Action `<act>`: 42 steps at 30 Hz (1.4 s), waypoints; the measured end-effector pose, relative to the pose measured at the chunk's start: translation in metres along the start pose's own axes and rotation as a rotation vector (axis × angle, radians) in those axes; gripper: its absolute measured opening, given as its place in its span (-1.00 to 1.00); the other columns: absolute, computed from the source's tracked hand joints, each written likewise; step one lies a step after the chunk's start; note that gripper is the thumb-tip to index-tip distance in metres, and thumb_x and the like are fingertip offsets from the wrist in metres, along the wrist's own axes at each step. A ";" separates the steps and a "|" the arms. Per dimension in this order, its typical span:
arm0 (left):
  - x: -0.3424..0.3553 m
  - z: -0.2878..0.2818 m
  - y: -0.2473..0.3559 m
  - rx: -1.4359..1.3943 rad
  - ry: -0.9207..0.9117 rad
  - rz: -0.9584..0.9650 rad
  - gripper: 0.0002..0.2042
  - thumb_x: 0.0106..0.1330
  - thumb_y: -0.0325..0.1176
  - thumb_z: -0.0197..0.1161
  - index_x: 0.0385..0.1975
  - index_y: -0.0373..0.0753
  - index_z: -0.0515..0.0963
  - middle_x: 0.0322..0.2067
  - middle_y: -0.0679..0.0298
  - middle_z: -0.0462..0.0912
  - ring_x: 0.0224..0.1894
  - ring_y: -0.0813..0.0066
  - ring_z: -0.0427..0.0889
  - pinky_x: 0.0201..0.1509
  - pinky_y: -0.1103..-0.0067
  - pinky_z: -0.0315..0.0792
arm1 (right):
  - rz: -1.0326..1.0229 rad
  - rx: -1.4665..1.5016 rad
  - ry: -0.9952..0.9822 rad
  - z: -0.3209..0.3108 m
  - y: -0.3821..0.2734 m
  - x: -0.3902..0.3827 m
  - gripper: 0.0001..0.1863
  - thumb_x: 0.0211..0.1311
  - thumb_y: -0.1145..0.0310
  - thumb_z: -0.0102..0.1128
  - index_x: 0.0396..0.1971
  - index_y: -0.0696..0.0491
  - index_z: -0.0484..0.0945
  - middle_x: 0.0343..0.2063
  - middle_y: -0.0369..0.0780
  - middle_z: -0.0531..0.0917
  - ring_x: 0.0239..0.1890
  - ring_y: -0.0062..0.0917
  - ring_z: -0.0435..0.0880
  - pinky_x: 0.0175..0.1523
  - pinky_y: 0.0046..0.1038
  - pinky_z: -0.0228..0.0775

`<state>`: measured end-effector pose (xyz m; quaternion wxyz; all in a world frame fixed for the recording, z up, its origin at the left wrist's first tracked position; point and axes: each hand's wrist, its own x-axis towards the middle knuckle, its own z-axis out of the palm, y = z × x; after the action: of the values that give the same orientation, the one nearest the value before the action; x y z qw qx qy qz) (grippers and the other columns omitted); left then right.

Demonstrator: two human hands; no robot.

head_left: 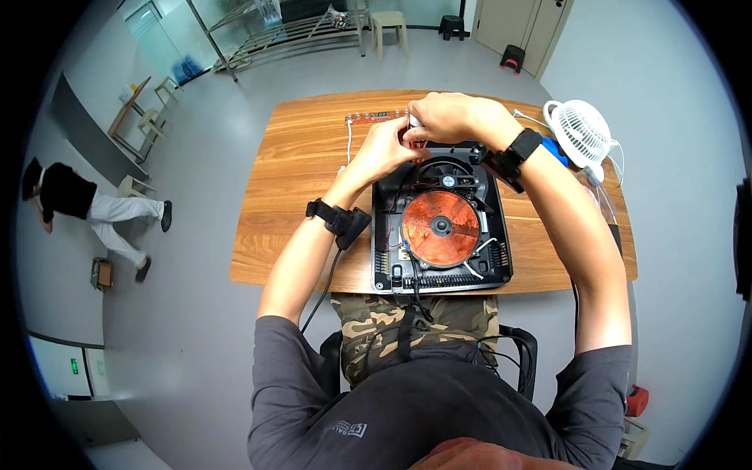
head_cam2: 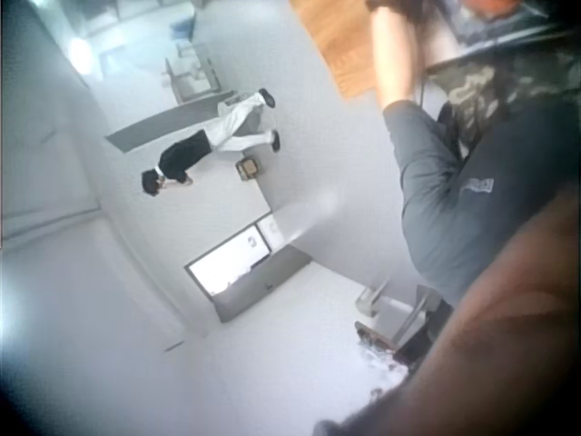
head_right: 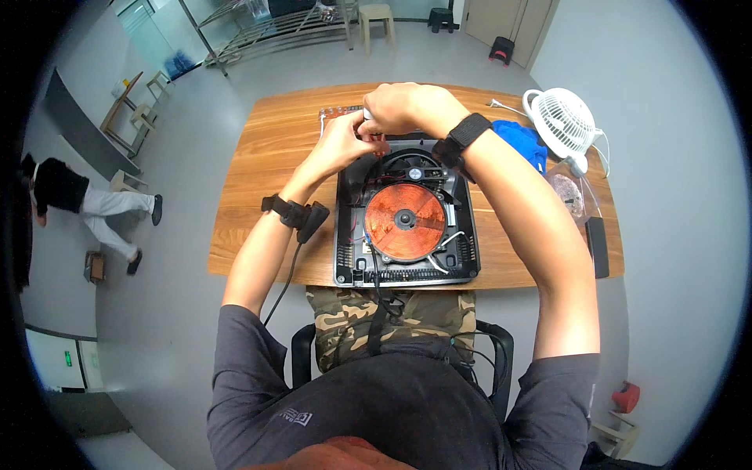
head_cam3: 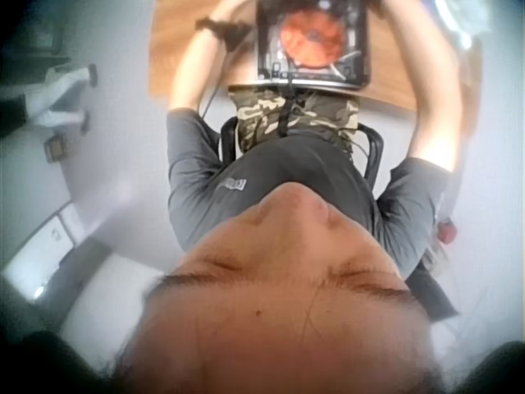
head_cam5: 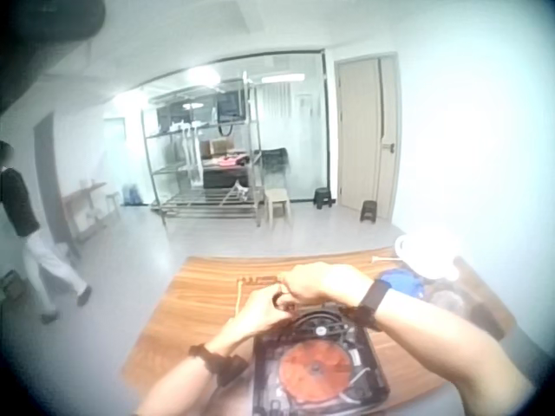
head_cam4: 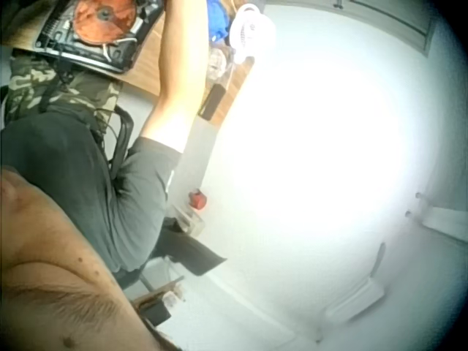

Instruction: The person uses a screwdriver to remove screws from a disassembled electronic device on a wooden table, then handles internal components and wires. The person continues to manipulate the device's internal parts and wires throughout the clip.

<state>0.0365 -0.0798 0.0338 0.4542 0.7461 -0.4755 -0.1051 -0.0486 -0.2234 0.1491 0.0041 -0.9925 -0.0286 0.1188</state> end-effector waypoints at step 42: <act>-0.027 -0.058 -0.027 0.007 -0.135 -0.214 -0.68 0.31 -0.37 0.39 0.04 -0.27 0.69 -0.25 0.25 0.80 -0.32 0.61 0.65 -0.17 0.56 0.57 | 0.110 0.071 -0.059 -0.003 -0.006 0.000 -0.45 0.41 -0.11 0.15 -0.38 0.12 0.77 -0.55 -0.14 0.74 -0.53 -0.37 0.75 -0.31 -0.29 0.64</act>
<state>0.0732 -0.0204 0.0380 0.4049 0.7853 -0.4229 -0.2012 -0.0484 -0.2179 0.1525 0.0321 -0.9879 0.0299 0.1490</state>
